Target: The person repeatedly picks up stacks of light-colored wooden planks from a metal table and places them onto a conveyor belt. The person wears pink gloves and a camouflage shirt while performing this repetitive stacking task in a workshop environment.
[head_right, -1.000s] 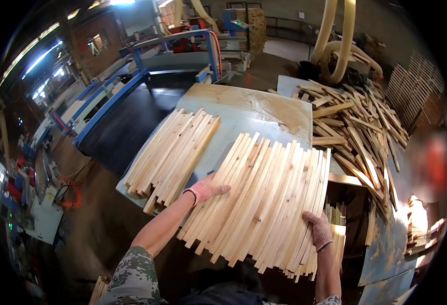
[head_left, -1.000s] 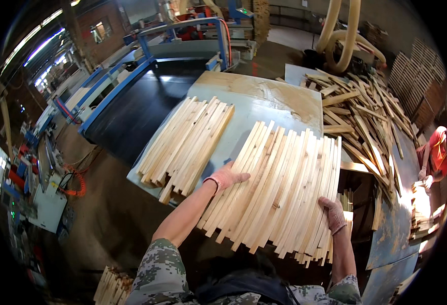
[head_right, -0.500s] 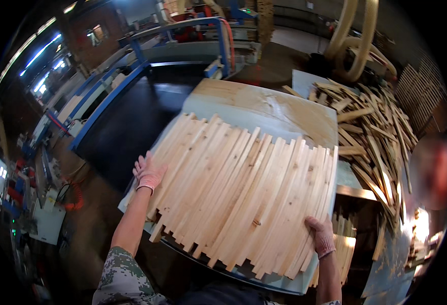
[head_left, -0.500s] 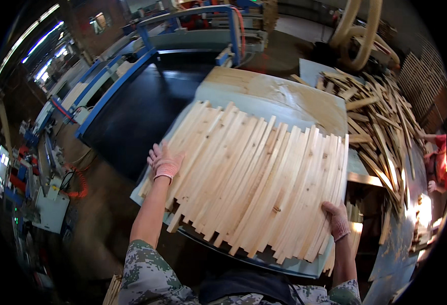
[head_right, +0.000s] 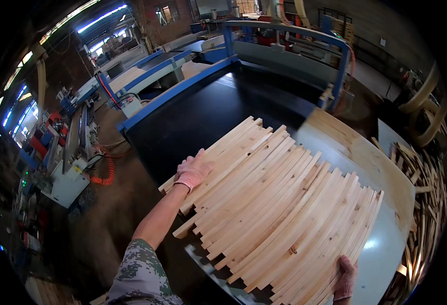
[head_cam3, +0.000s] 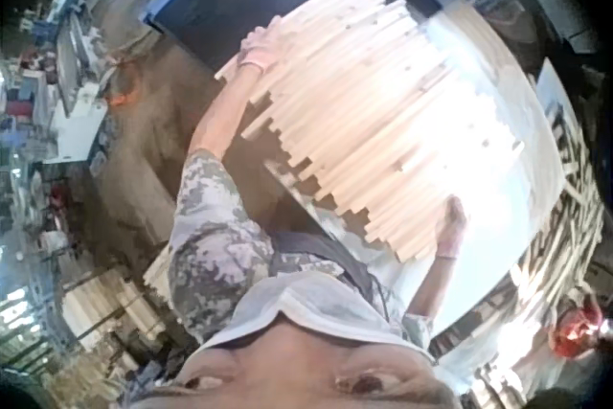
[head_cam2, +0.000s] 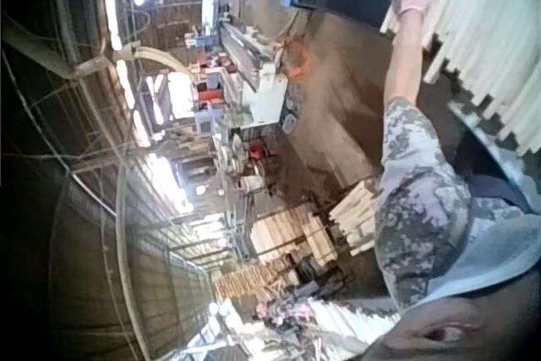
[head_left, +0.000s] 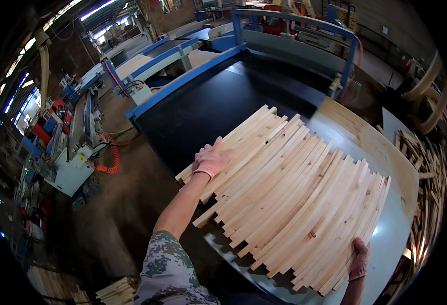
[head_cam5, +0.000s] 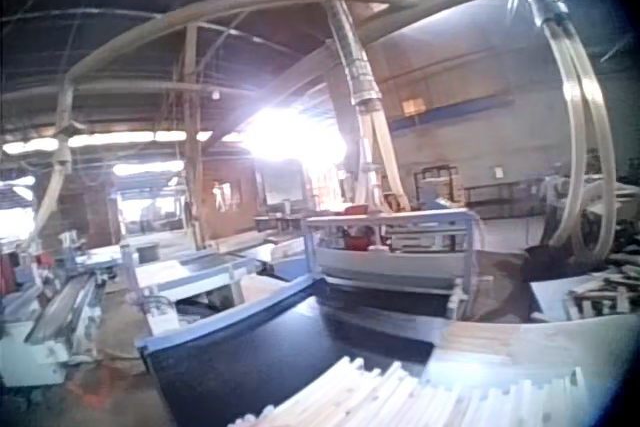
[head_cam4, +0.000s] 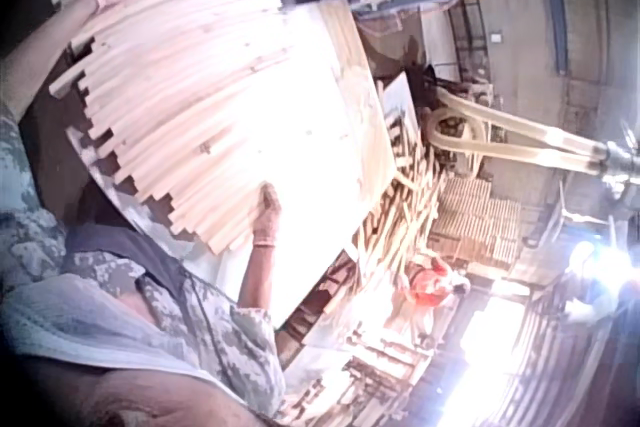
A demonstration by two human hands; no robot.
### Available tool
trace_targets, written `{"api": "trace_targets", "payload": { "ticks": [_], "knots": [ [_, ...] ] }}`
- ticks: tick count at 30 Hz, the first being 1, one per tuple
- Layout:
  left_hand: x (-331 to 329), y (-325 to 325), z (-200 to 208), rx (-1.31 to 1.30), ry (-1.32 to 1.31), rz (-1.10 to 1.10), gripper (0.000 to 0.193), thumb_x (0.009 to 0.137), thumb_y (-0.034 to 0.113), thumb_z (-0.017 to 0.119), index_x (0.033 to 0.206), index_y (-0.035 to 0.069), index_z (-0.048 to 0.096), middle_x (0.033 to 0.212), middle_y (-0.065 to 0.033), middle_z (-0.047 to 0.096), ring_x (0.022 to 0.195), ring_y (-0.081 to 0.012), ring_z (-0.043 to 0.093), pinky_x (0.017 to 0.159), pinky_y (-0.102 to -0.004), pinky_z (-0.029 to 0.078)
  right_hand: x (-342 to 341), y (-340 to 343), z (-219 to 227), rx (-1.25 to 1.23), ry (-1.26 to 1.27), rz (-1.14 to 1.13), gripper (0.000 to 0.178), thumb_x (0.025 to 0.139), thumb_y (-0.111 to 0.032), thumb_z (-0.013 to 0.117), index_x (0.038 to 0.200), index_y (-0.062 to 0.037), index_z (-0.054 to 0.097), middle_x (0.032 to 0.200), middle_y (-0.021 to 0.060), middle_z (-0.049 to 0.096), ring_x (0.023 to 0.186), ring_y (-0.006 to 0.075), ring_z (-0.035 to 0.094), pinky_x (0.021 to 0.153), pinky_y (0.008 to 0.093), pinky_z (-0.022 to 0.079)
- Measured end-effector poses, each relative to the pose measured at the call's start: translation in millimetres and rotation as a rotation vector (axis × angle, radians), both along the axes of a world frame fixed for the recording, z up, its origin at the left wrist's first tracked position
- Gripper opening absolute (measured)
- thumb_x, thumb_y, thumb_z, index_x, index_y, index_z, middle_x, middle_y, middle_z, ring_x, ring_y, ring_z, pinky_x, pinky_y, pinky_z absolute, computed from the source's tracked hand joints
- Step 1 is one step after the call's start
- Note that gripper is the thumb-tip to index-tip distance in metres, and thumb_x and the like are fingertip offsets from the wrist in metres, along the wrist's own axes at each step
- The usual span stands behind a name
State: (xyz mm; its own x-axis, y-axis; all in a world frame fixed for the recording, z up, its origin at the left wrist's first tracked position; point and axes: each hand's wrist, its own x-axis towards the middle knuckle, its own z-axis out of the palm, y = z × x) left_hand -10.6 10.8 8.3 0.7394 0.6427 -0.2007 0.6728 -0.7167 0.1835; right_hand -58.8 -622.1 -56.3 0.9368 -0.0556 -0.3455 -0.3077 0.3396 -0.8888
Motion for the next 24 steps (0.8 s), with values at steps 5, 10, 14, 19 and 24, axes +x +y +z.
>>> {"api": "trace_targets", "payload": {
  "ticks": [5, 10, 14, 19, 24],
  "knots": [
    [42.0, 179.9, -9.8, 0.066, -0.050, -0.099, 0.091, 0.100, 0.075, 0.049, 0.173, 0.022, 0.032, 0.167, -0.0217, 0.043, 0.155, -0.0383, 0.040, 0.128, -0.0521, 0.027, 44.4, 185.2, 21.9, -0.035, 0.085, -0.019, 0.065, 0.093, -0.010, 0.068, 0.153, 0.0027, 0.048, 0.130, 0.0185, 0.068, 0.112, 0.0303, 0.070, 0.100, 0.0418, 0.060],
    [75.4, 305.7, -23.7, 0.263, -0.068, -0.144, 0.090, 0.103, 0.070, 0.048, 0.170, 0.013, 0.034, 0.179, -0.0205, 0.025, 0.165, -0.0415, 0.022, 0.134, -0.0573, 0.012, 92.1, 335.6, -3.1, -0.025, 0.045, 0.010, 0.059, 0.093, -0.005, 0.069, 0.150, 0.0004, 0.052, 0.122, 0.0121, 0.069, 0.105, 0.0260, 0.070, 0.094, 0.0387, 0.060],
    [79.5, 363.3, -41.2, 0.273, -0.133, -0.182, 0.092, 0.103, 0.072, 0.048, 0.169, 0.010, 0.036, 0.176, -0.0186, 0.032, 0.164, -0.0398, 0.026, 0.134, -0.0571, 0.013, 124.0, 449.0, 15.1, -0.043, 0.070, 0.066, 0.043, 0.094, -0.006, 0.074, 0.134, -0.0031, 0.061, 0.105, 0.0062, 0.072, 0.090, 0.0189, 0.070, 0.079, 0.0340, 0.060],
    [77.0, 407.8, -38.4, 0.282, -0.030, -0.161, 0.095, 0.102, 0.072, 0.047, 0.171, 0.010, 0.031, 0.178, -0.0176, 0.030, 0.164, -0.0388, 0.024, 0.134, -0.0562, 0.013, 159.8, 557.8, -8.2, -0.052, -0.019, 0.039, 0.057, 0.089, -0.006, 0.080, 0.141, -0.0014, 0.056, 0.117, 0.0105, 0.072, 0.099, 0.0231, 0.072, 0.091, 0.0374, 0.060],
    [90.8, 390.2, -36.7, 0.321, -0.025, -0.186, 0.093, 0.103, 0.071, 0.045, 0.173, 0.011, 0.028, 0.180, -0.0178, 0.024, 0.166, -0.0389, 0.019, 0.135, -0.0563, 0.009, 174.3, 545.4, -17.7, -0.105, 0.062, 0.031, 0.059, 0.091, -0.010, 0.080, 0.144, -0.0010, 0.055, 0.117, 0.0108, 0.072, 0.103, 0.0238, 0.072, 0.092, 0.0380, 0.060]
  ]
}}
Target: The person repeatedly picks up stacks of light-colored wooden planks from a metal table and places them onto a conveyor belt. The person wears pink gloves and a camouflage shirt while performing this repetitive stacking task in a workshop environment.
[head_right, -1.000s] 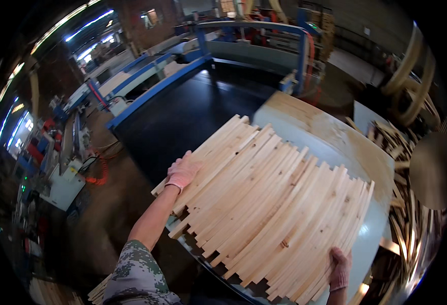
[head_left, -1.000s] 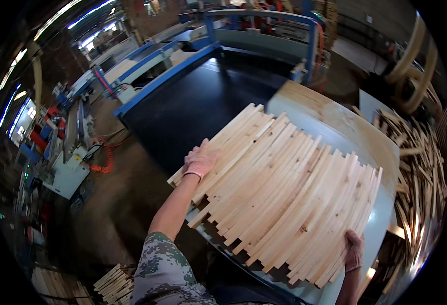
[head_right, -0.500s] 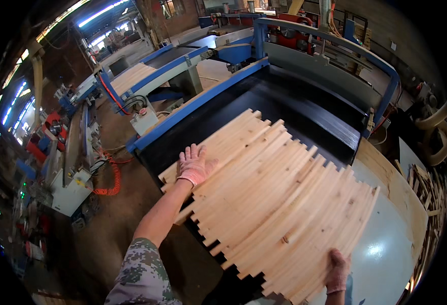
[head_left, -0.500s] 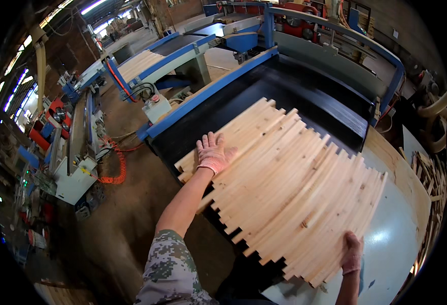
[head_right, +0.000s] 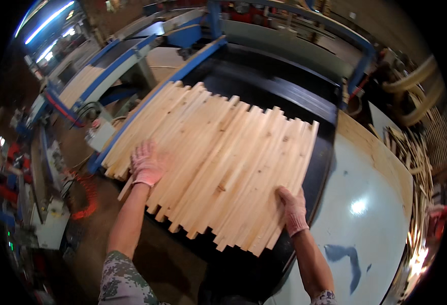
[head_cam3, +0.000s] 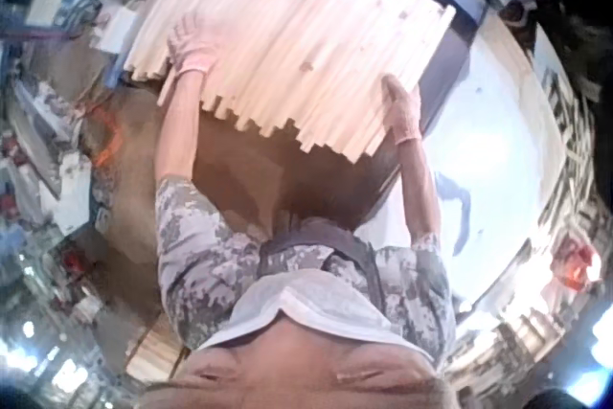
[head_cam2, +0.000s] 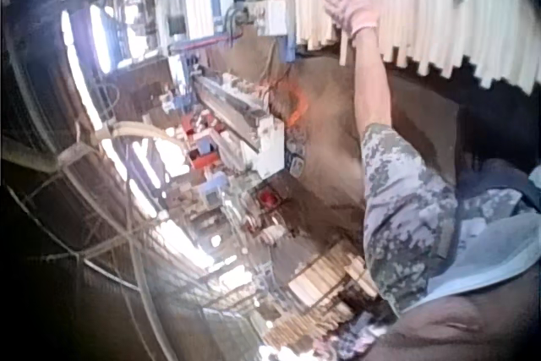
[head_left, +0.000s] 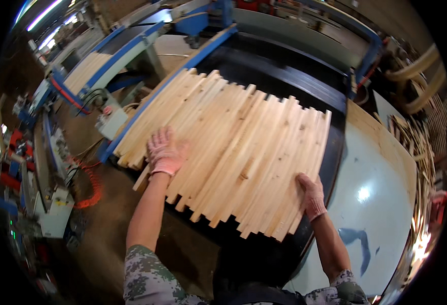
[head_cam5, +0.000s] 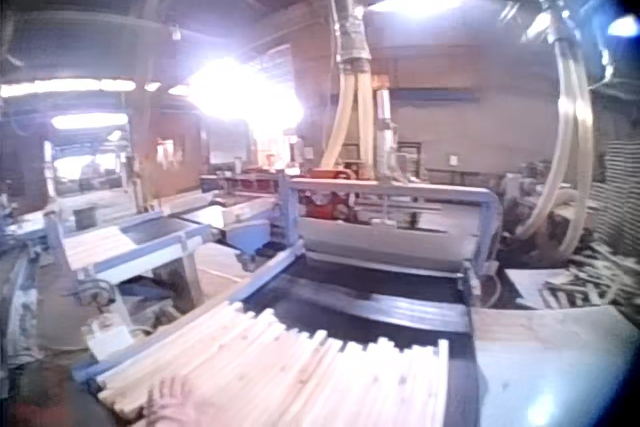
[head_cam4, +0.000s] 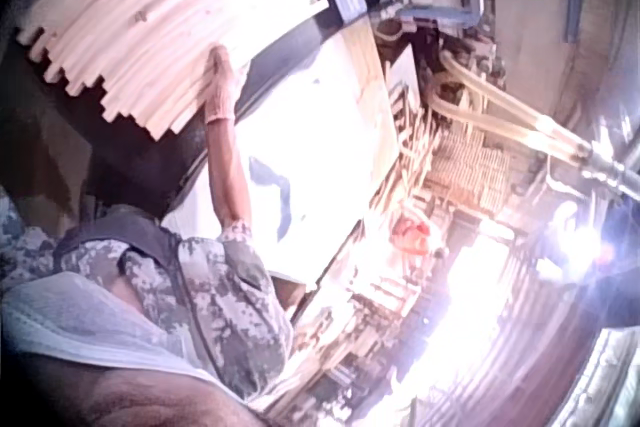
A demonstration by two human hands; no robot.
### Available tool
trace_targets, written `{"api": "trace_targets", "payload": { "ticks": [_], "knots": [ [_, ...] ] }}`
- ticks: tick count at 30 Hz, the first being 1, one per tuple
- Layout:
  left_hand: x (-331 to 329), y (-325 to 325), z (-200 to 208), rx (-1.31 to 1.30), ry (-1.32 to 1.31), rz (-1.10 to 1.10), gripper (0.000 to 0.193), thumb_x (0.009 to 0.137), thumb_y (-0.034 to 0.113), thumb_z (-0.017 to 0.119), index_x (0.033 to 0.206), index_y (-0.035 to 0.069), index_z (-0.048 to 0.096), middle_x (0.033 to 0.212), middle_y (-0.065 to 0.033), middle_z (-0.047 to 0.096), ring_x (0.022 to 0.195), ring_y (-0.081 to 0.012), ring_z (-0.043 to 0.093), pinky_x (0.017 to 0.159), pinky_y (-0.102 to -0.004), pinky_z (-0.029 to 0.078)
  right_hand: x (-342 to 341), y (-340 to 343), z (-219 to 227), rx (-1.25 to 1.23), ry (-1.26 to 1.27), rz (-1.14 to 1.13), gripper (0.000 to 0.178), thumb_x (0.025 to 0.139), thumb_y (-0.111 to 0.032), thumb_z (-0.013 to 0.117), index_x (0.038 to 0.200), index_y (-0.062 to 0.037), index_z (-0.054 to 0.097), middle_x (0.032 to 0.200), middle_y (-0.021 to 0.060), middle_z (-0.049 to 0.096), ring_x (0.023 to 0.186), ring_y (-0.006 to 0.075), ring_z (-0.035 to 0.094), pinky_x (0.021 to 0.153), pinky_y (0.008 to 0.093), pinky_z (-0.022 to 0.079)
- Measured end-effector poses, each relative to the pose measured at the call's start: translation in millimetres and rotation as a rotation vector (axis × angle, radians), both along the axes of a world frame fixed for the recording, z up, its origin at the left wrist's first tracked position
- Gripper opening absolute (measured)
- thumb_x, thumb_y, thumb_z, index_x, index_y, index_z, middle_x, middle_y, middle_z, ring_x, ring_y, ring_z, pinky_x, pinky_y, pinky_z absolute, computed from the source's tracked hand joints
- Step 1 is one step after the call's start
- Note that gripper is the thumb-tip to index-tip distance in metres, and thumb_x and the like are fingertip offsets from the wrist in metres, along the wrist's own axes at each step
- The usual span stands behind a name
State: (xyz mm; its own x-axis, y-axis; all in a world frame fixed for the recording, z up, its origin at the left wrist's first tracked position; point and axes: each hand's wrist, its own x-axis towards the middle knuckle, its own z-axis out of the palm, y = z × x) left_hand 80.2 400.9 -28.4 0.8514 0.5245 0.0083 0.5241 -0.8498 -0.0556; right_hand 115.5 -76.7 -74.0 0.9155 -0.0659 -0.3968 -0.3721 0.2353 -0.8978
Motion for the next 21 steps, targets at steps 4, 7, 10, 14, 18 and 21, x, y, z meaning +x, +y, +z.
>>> {"api": "trace_targets", "payload": {
  "ticks": [4, 7, 10, 14, 18, 21],
  "knots": [
    [-16.4, 30.4, -29.7, 0.025, -0.038, -0.016, 0.092, 0.104, 0.072, 0.044, 0.173, 0.012, 0.029, 0.179, -0.0208, 0.026, 0.165, -0.0433, 0.021, 0.133, -0.0605, 0.012, -1.6, -2.4, 90.3, -0.847, 0.135, 0.578, 0.070, 0.100, -0.050, 0.068, 0.140, 0.0047, 0.054, 0.121, 0.0237, 0.075, 0.109, 0.0342, 0.076, 0.091, 0.0427, 0.061],
    [-15.9, 50.1, -38.0, 0.010, -0.058, -0.025, 0.089, 0.106, 0.070, 0.045, 0.172, 0.013, 0.032, 0.177, -0.0225, 0.030, 0.164, -0.0435, 0.024, 0.133, -0.0605, 0.014, -9.0, -11.6, 81.3, -1.206, 0.030, 0.722, 0.089, 0.099, -0.070, 0.057, 0.140, 0.0093, 0.053, 0.118, 0.0294, 0.076, 0.112, 0.0422, 0.076, 0.096, 0.0479, 0.060],
    [-3.5, 49.9, -55.6, -0.002, -0.177, -0.178, 0.082, 0.108, 0.053, 0.056, 0.170, 0.007, 0.031, 0.175, -0.0223, 0.033, 0.162, -0.0382, 0.031, 0.131, -0.0507, 0.027, -29.7, -23.7, 54.8, -1.052, -0.069, 0.626, 0.105, 0.100, -0.073, 0.054, 0.153, 0.0163, 0.040, 0.118, 0.0292, 0.077, 0.113, 0.0432, 0.075, 0.098, 0.0481, 0.059],
    [-13.0, -83.4, -48.5, -0.673, -0.722, -0.452, 0.059, 0.114, 0.018, 0.051, 0.168, 0.002, 0.035, 0.174, -0.0185, 0.036, 0.157, -0.0306, 0.041, 0.129, -0.0426, 0.038, -82.9, -40.9, 37.0, -0.844, -0.036, 0.671, 0.111, 0.097, -0.066, 0.064, 0.164, 0.0124, 0.025, 0.122, 0.0309, 0.075, 0.116, 0.0451, 0.073, 0.101, 0.0487, 0.057],
    [-35.6, -232.9, -25.2, -0.999, -0.585, -0.673, 0.050, 0.118, 0.020, 0.043, 0.163, -0.001, 0.045, 0.166, -0.0192, 0.048, 0.152, -0.0309, 0.046, 0.129, -0.0416, 0.038, -168.9, -88.8, 32.2, -0.505, -0.329, 0.865, 0.062, 0.097, -0.045, 0.070, 0.144, -0.0070, 0.057, 0.126, 0.0303, 0.072, 0.117, 0.0447, 0.070, 0.098, 0.0502, 0.055],
    [-121.4, -373.9, 18.5, -1.364, -0.413, -0.351, 0.053, 0.108, 0.031, 0.064, 0.148, -0.004, 0.061, 0.142, -0.0189, 0.066, 0.127, -0.0304, 0.064, 0.108, -0.0406, 0.052, -242.1, -146.9, 18.4, -0.218, -0.167, 0.925, 0.074, 0.101, -0.038, 0.071, 0.160, -0.0006, 0.047, 0.122, 0.0180, 0.074, 0.101, 0.0253, 0.070, 0.089, 0.0394, 0.057]
  ]
}}
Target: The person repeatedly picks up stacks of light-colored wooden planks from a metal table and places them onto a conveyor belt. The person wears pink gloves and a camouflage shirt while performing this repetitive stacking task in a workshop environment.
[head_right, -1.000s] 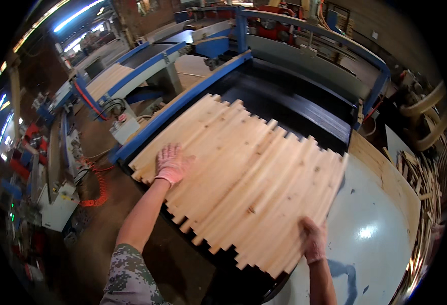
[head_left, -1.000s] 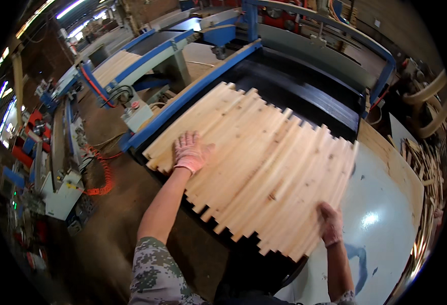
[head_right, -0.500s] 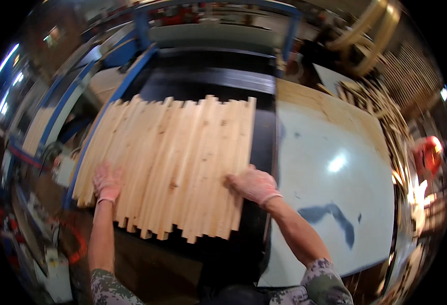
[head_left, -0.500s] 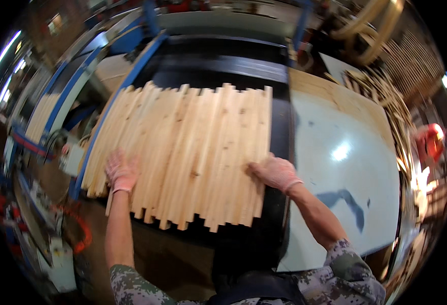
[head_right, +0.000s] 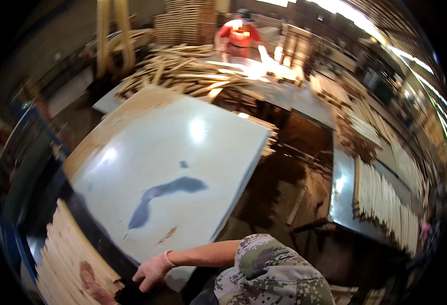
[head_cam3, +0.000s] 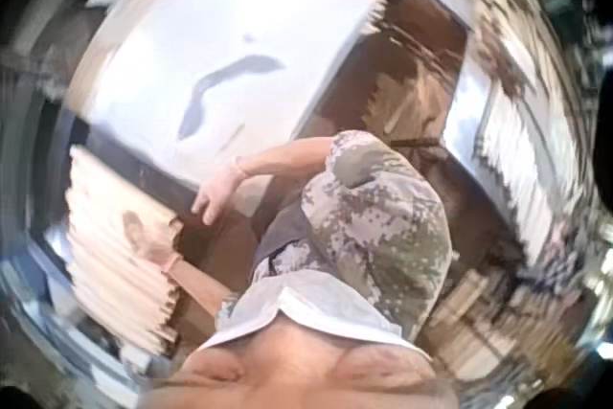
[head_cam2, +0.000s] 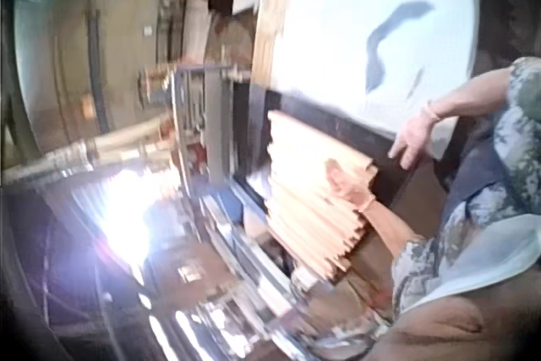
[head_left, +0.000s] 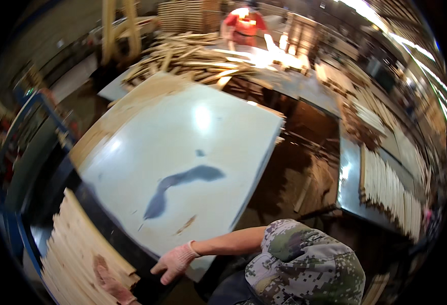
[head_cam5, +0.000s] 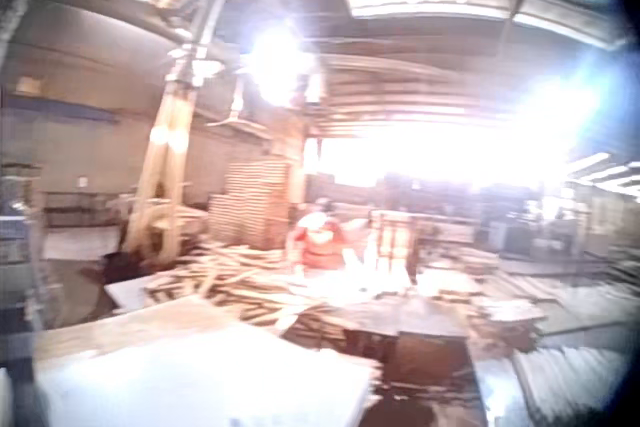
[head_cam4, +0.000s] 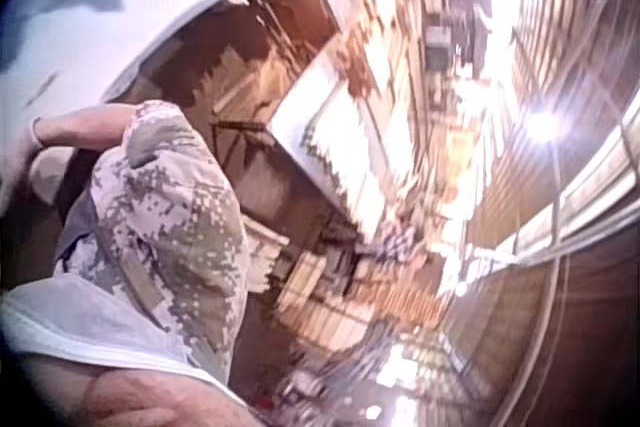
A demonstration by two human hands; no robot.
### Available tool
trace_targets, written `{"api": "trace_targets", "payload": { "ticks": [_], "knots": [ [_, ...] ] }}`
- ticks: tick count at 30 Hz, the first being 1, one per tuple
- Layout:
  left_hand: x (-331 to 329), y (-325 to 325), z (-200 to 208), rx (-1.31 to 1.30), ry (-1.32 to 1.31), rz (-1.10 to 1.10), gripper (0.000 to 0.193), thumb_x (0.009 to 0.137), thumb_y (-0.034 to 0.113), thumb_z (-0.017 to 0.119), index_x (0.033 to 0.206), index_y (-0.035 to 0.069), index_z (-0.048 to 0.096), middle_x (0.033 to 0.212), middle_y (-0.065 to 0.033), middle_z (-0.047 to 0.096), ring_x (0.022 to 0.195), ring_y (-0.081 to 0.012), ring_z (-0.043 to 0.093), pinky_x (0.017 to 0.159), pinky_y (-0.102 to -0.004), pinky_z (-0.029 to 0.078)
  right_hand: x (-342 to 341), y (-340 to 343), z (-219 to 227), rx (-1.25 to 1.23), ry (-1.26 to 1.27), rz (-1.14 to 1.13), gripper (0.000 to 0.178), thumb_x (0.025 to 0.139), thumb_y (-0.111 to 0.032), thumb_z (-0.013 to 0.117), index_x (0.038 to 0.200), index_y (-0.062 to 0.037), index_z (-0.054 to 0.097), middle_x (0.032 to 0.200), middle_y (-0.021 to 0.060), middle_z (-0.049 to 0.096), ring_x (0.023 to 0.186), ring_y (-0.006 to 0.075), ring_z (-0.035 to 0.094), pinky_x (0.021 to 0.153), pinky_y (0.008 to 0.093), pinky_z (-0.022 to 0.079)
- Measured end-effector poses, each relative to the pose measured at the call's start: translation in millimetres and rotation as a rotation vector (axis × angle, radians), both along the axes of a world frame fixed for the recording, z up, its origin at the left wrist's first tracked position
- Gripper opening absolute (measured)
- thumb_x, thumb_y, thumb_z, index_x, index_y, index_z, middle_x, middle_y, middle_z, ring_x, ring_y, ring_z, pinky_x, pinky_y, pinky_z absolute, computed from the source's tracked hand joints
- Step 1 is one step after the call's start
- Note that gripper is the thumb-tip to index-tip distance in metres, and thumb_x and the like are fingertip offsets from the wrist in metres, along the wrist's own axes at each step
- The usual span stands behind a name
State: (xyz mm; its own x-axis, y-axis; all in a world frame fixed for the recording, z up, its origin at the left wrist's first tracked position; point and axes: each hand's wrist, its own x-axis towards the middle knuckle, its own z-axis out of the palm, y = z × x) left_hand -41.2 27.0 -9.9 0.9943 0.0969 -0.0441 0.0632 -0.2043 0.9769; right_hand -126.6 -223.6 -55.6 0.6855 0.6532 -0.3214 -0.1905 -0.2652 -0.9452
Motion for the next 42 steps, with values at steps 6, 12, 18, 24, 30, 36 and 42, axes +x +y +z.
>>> {"api": "trace_targets", "payload": {
  "ticks": [6, 12, 18, 24, 30, 36, 42],
  "knots": [
    [-91.9, -176.8, -80.6, -0.386, -0.018, -0.665, 0.048, 0.115, 0.025, 0.053, 0.147, -0.010, 0.057, 0.147, -0.0237, 0.063, 0.138, -0.0328, 0.061, 0.125, -0.0459, 0.045, -218.3, -177.0, -21.8, 0.439, 0.293, -0.620, 0.070, 0.107, -0.033, 0.067, 0.166, -0.0035, 0.043, 0.110, 0.0065, 0.069, 0.081, 0.0111, 0.058, 0.070, 0.0279, 0.053],
    [-248.7, -358.3, -86.7, -0.309, 0.247, -1.075, 0.039, 0.107, 0.016, 0.063, 0.138, -0.008, 0.068, 0.132, -0.0191, 0.074, 0.122, -0.0290, 0.071, 0.113, -0.0419, 0.054, -446.5, -295.7, -135.5, 0.475, 0.526, -1.232, 0.058, 0.109, -0.031, 0.068, 0.159, -0.0059, 0.054, 0.096, 0.0019, 0.063, 0.075, 0.0077, 0.053, 0.063, 0.0235, 0.046],
    [-353.5, -495.9, -119.6, -0.162, 0.536, -1.396, 0.040, 0.106, 0.017, 0.070, 0.139, -0.005, 0.070, 0.129, -0.0136, 0.075, 0.120, -0.0236, 0.071, 0.109, -0.0371, 0.055, -614.2, -320.7, -145.8, 0.241, 0.535, -1.722, 0.035, 0.107, -0.040, 0.066, 0.110, -0.0058, 0.066, 0.094, 0.0042, 0.062, 0.075, 0.0132, 0.059, 0.066, 0.0313, 0.051],
    [-426.5, -610.7, -142.1, 0.007, 0.705, -1.717, 0.044, 0.107, 0.019, 0.070, 0.144, -0.004, 0.066, 0.132, -0.0148, 0.075, 0.124, -0.0239, 0.070, 0.112, -0.0361, 0.053, -692.3, -321.5, -199.3, 0.626, 0.589, -2.239, 0.021, 0.109, -0.027, 0.066, 0.108, -0.0056, 0.062, 0.087, 0.0049, 0.059, 0.066, 0.0152, 0.056, 0.056, 0.0304, 0.045],
    [-456.5, -706.0, -174.9, 0.189, 0.719, -1.875, 0.045, 0.107, 0.022, 0.071, 0.144, -0.003, 0.066, 0.131, -0.0140, 0.076, 0.121, -0.0232, 0.071, 0.109, -0.0346, 0.053, -728.0, -316.0, -300.9, 0.734, 0.755, -2.432, 0.030, 0.106, -0.029, 0.068, 0.118, -0.0013, 0.067, 0.091, 0.0123, 0.068, 0.076, 0.0288, 0.070, 0.067, 0.0412, 0.056],
    [-461.5, -825.2, -202.4, 0.378, 0.756, -1.884, 0.045, 0.104, 0.022, 0.074, 0.141, -0.004, 0.069, 0.125, -0.0096, 0.077, 0.111, -0.0173, 0.070, 0.100, -0.0305, 0.054, -739.8, -380.1, -294.5, -0.025, 1.186, -2.140, 0.043, 0.101, -0.037, 0.069, 0.126, -0.0019, 0.074, 0.112, 0.0185, 0.078, 0.099, 0.0344, 0.074, 0.088, 0.0462, 0.057],
    [-462.2, -969.1, -209.2, 0.411, 0.608, -2.008, 0.051, 0.103, 0.025, 0.076, 0.143, -0.003, 0.067, 0.134, -0.0119, 0.075, 0.126, -0.0229, 0.068, 0.112, -0.0356, 0.051, -756.1, -446.4, -340.6, -0.303, 1.014, -2.063, 0.041, 0.095, -0.033, 0.066, 0.120, -0.0011, 0.074, 0.113, 0.0266, 0.076, 0.111, 0.0414, 0.073, 0.096, 0.0495, 0.055]
  ]
}}
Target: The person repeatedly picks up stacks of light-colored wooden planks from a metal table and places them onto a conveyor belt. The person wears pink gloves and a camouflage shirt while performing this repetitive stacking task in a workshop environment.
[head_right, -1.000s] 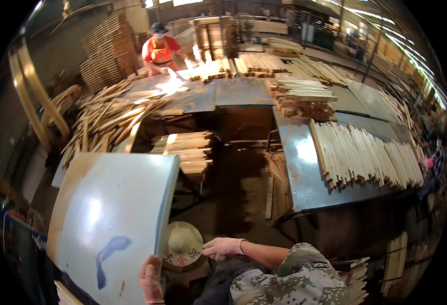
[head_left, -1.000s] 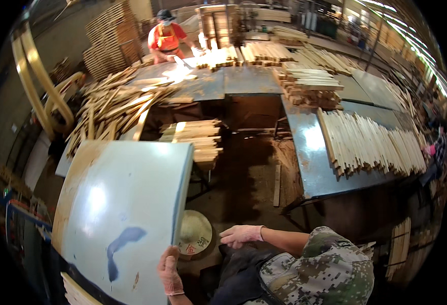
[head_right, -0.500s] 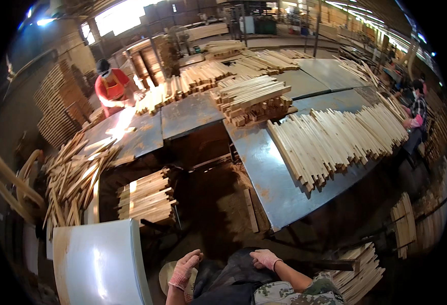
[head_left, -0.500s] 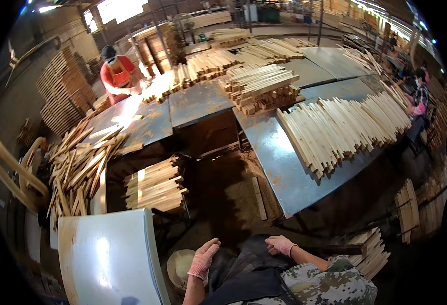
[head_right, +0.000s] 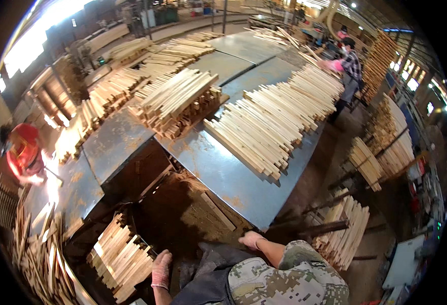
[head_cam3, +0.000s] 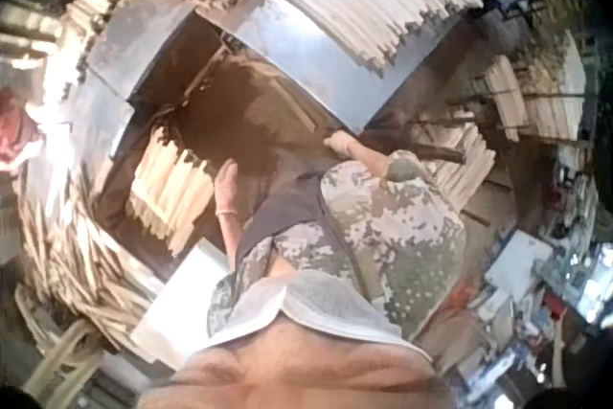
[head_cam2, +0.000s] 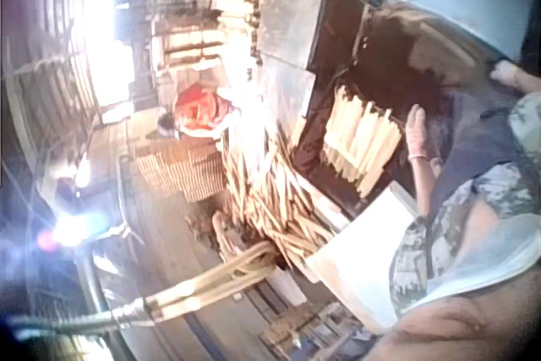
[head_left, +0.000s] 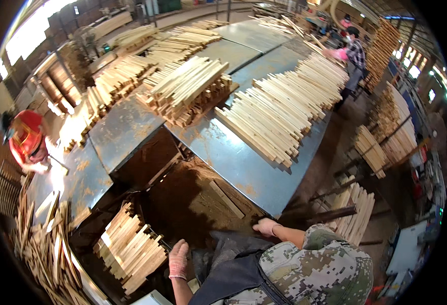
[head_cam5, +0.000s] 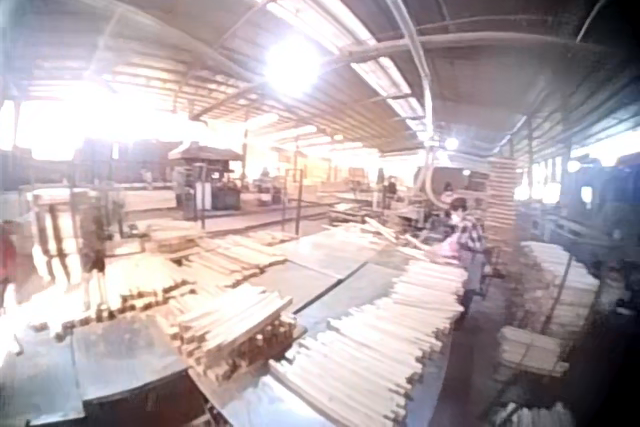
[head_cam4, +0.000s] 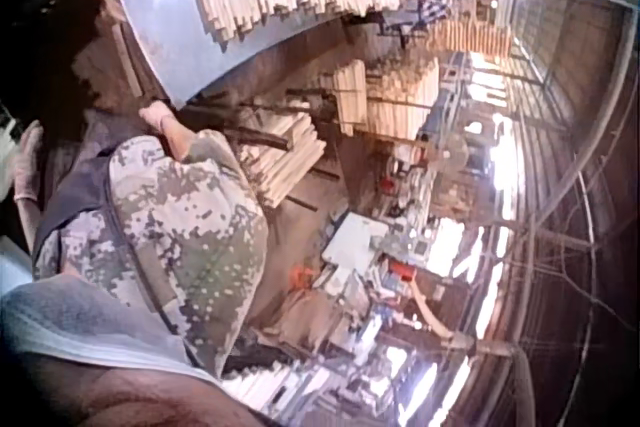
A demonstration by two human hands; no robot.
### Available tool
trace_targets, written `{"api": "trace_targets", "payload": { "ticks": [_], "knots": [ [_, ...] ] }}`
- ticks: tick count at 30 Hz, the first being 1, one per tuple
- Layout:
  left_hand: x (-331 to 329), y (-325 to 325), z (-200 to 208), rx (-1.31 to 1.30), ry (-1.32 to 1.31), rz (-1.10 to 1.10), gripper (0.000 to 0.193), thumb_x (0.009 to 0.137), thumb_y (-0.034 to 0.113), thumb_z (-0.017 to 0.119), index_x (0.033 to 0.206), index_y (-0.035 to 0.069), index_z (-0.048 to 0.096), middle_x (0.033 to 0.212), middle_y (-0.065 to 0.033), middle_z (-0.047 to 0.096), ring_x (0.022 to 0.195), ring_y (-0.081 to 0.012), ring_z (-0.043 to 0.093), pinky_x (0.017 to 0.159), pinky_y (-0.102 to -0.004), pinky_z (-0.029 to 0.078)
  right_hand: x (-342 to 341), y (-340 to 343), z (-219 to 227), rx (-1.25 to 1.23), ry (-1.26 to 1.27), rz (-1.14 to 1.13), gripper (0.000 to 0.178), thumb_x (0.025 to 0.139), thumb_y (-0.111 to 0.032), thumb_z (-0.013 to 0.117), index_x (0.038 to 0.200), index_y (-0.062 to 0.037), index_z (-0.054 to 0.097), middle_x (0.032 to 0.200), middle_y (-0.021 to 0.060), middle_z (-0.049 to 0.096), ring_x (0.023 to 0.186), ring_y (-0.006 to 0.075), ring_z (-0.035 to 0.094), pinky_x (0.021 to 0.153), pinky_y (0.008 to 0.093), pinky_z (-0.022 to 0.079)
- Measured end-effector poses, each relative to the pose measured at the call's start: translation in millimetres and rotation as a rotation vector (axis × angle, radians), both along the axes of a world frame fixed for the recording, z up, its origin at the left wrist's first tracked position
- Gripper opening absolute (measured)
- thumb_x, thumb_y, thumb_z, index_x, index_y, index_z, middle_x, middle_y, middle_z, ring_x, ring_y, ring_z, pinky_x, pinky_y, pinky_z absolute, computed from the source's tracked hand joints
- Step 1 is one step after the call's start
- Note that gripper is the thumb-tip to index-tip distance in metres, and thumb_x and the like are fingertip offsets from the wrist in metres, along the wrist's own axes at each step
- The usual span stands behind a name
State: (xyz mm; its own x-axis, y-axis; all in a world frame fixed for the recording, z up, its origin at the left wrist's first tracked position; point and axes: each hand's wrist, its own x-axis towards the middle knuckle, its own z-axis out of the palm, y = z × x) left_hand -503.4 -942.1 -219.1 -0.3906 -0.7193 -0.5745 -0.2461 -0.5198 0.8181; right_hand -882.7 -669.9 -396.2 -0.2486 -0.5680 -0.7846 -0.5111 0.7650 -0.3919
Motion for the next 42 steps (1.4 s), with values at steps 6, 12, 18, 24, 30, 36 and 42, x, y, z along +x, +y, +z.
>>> {"api": "trace_targets", "payload": {
  "ticks": [6, 12, 18, 24, 30, 36, 42],
  "knots": [
    [-10.3, -106.1, 25.6, -0.183, -0.253, -0.237, 0.059, 0.105, 0.031, 0.070, 0.151, -0.004, 0.059, 0.148, -0.0205, 0.067, 0.135, -0.0316, 0.064, 0.116, -0.0393, 0.049, -3.2, -126.9, 109.2, -0.110, 0.089, -0.396, 0.071, 0.096, -0.045, 0.066, 0.148, 0.0019, 0.059, 0.144, 0.0302, 0.064, 0.135, 0.0428, 0.062, 0.113, 0.0465, 0.048],
    [-20.2, -112.4, -19.5, -0.208, -0.356, -0.163, 0.055, 0.102, 0.032, 0.072, 0.143, -0.005, 0.066, 0.138, -0.0189, 0.072, 0.125, -0.0282, 0.068, 0.106, -0.0382, 0.053, -93.7, -136.1, 137.8, -0.198, 0.218, -0.573, 0.077, 0.099, -0.044, 0.070, 0.160, -0.0018, 0.046, 0.152, 0.0293, 0.059, 0.142, 0.0445, 0.055, 0.117, 0.0466, 0.045],
    [-84.7, -36.9, -119.5, 0.194, -0.287, -0.197, 0.028, 0.098, 0.025, 0.071, 0.117, 0.006, 0.077, 0.084, 0.0033, 0.062, 0.068, -0.0090, 0.055, 0.062, -0.0271, 0.045, -252.4, -73.3, 143.8, -0.308, 0.375, -0.821, 0.088, 0.099, -0.042, 0.073, 0.167, -0.0013, 0.035, 0.160, 0.0300, 0.052, 0.149, 0.0435, 0.049, 0.124, 0.0435, 0.040],
    [-295.6, -20.3, -73.6, -0.024, -0.285, -0.457, 0.054, 0.102, 0.024, 0.069, 0.146, -0.009, 0.063, 0.144, -0.0206, 0.069, 0.135, -0.0286, 0.063, 0.118, -0.0381, 0.044, -451.2, -6.8, 131.2, -0.311, 0.607, -0.978, 0.100, 0.095, -0.042, 0.077, 0.172, -0.0060, 0.024, 0.169, 0.0264, 0.042, 0.155, 0.0412, 0.042, 0.127, 0.0445, 0.037],
    [-460.5, 9.6, -115.7, -0.279, -0.351, -0.378, 0.073, 0.102, 0.031, 0.070, 0.158, -0.010, 0.047, 0.160, -0.0276, 0.055, 0.148, -0.0368, 0.053, 0.123, -0.0422, 0.042, -603.4, -21.7, 84.2, -0.321, 0.653, -0.897, 0.097, 0.095, -0.040, 0.074, 0.174, -0.0150, 0.024, 0.174, 0.0176, 0.037, 0.160, 0.0350, 0.036, 0.132, 0.0419, 0.031],
    [-579.1, 7.3, -126.5, -0.454, -0.498, -0.514, 0.077, 0.102, 0.037, 0.070, 0.162, -0.003, 0.045, 0.163, -0.0276, 0.051, 0.147, -0.0397, 0.054, 0.121, -0.0442, 0.043, -687.4, -29.0, 50.1, -0.372, 0.501, -0.893, 0.093, 0.095, -0.043, 0.071, 0.173, -0.0141, 0.030, 0.172, 0.0168, 0.041, 0.159, 0.0351, 0.037, 0.131, 0.0426, 0.032],
    [-619.7, -10.7, -174.4, -0.587, -0.486, -0.468, 0.076, 0.106, 0.043, 0.065, 0.162, -0.004, 0.044, 0.165, -0.0305, 0.046, 0.154, -0.0443, 0.041, 0.130, -0.0477, 0.029, -682.2, -29.3, 38.9, -0.512, 0.564, -0.909, 0.089, 0.092, -0.043, 0.077, 0.166, -0.0089, 0.042, 0.155, 0.0269, 0.058, 0.144, 0.0426, 0.055, 0.121, 0.0457, 0.045]
  ]
}}
